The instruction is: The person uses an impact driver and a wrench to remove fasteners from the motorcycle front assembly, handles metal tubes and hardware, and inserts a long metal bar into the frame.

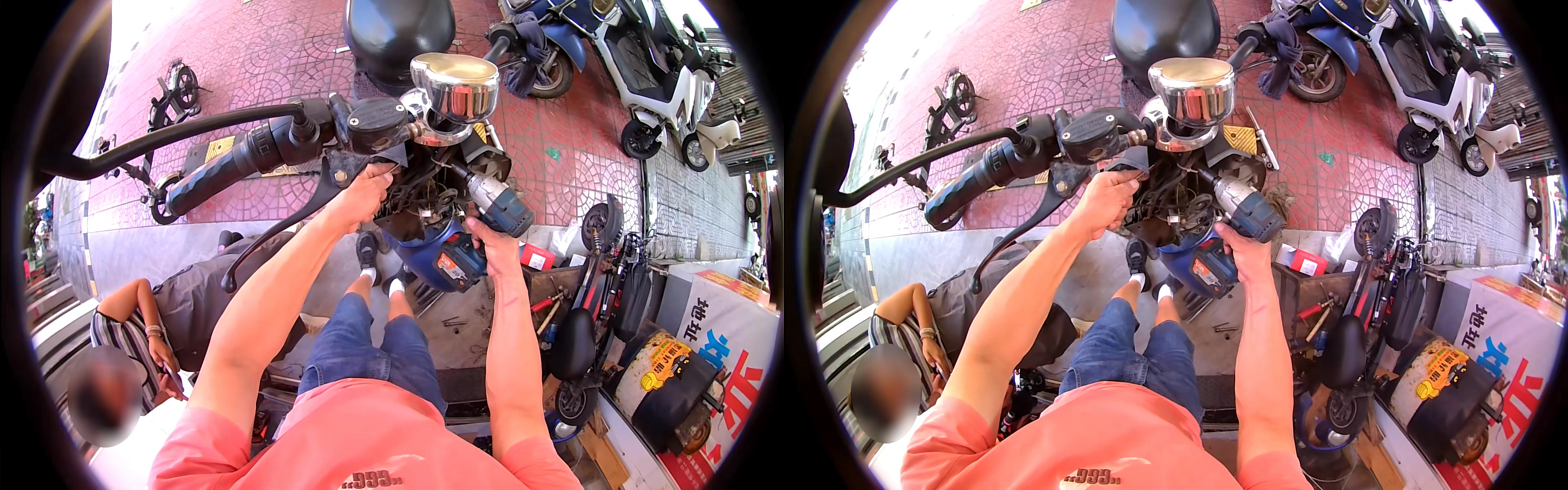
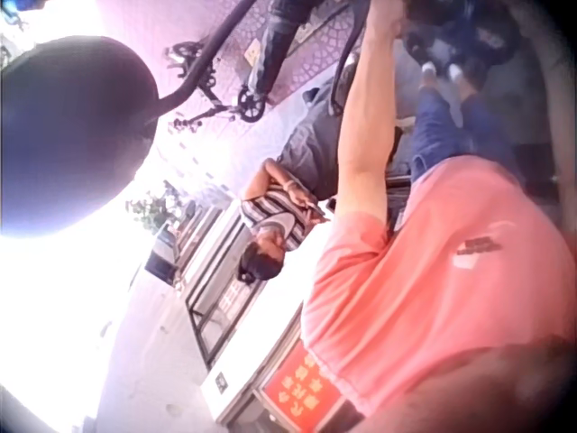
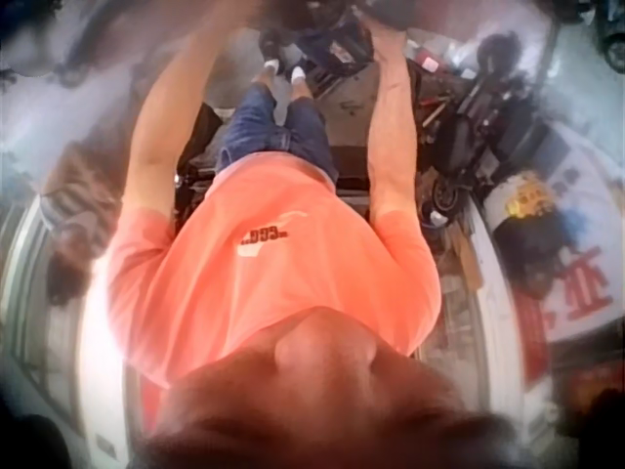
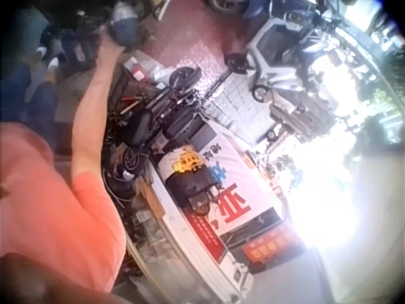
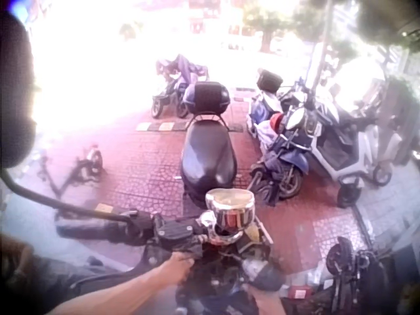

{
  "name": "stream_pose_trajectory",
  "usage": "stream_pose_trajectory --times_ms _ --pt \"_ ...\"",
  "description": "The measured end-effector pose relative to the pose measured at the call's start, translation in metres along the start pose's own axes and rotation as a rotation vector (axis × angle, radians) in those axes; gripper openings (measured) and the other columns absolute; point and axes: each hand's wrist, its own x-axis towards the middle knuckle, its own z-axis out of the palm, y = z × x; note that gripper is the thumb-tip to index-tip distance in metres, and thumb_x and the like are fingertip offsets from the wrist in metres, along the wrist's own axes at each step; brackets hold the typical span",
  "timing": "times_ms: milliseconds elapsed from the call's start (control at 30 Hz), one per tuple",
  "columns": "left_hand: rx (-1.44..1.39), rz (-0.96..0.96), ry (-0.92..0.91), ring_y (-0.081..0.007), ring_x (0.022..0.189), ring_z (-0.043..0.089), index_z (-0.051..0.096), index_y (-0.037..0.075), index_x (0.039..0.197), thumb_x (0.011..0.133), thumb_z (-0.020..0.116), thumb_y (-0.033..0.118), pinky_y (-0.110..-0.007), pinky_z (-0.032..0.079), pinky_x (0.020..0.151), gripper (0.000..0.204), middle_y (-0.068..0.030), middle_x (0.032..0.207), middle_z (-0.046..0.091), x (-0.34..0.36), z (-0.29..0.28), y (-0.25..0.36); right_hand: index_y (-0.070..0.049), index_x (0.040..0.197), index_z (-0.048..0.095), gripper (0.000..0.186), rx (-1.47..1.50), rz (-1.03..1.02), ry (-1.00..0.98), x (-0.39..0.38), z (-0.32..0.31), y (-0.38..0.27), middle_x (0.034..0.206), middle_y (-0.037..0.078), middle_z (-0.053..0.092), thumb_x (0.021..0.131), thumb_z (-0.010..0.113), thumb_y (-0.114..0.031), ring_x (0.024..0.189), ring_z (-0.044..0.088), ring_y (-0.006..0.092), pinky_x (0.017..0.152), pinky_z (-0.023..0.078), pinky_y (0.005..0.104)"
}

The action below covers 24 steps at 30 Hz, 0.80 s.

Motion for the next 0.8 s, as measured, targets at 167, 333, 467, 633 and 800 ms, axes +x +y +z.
stream_pose_trajectory --times_ms 167,333,467,633,800 --pt "-0.235 -0.088 -0.057 -0.0045 0.048 0.030 0.061 0.009 0.136 0.108 0.052 0.017 -0.027 0.027 0.042 0.030 0.0085 0.066 0.035 0.003 -0.004 -0.006 -0.001 0.104 0.074 0.019 0.080 0.066 0.019 -0.002 0.007 -0.007 0.075 0.000 0.064 0.087 0.082 -0.005 0.057 0.055 0.0094 0.053 0.044 0.0255" --pt "-0.607 -0.202 -0.214 -0.0039 0.050 0.031 0.061 0.011 0.128 0.110 0.048 0.019 -0.026 0.029 0.050 0.023 0.0086 0.068 0.039 0.003 -0.013 -0.015 0.000 0.107 0.074 0.021 0.164 0.093 -0.047 0.002 0.006 -0.009 0.075 0.001 0.064 0.088 0.082 -0.005 0.060 0.056 0.0103 0.054 0.045 0.0265" --pt "-0.823 -0.256 -0.250 -0.0039 0.051 0.031 0.061 0.013 0.126 0.111 0.047 0.019 -0.026 0.032 0.056 0.022 0.0080 0.070 0.042 0.003 -0.011 -0.030 0.001 0.107 0.073 0.022 0.247 0.162 -0.069 0.006 0.001 -0.006 0.077 0.002 0.064 0.088 0.081 -0.004 0.063 0.056 0.0111 0.055 0.046 0.0275" --pt "-0.920 -0.180 -0.248 -0.0061 0.052 0.033 0.061 0.014 0.129 0.110 0.047 0.019 -0.029 0.035 0.060 0.024 0.0048 0.073 0.048 -0.015 -0.010 -0.051 0.001 0.105 0.072 0.021 0.298 0.129 -0.042 0.004 0.009 0.000 0.078 0.003 0.064 0.087 0.081 -0.004 0.064 0.057 0.0120 0.055 0.046 0.0278" --pt "-0.835 -0.110 -0.251 -0.0078 0.053 0.040 0.061 0.009 0.133 0.108 0.049 0.018 -0.032 0.040 0.062 0.028 0.0014 0.076 0.055 -0.053 -0.012 -0.064 0.001 0.105 0.071 0.020 0.331 0.108 -0.016 0.001 0.014 0.012 0.076 0.003 0.062 0.088 0.080 -0.003 0.063 0.057 0.0126 0.055 0.046 0.0280"
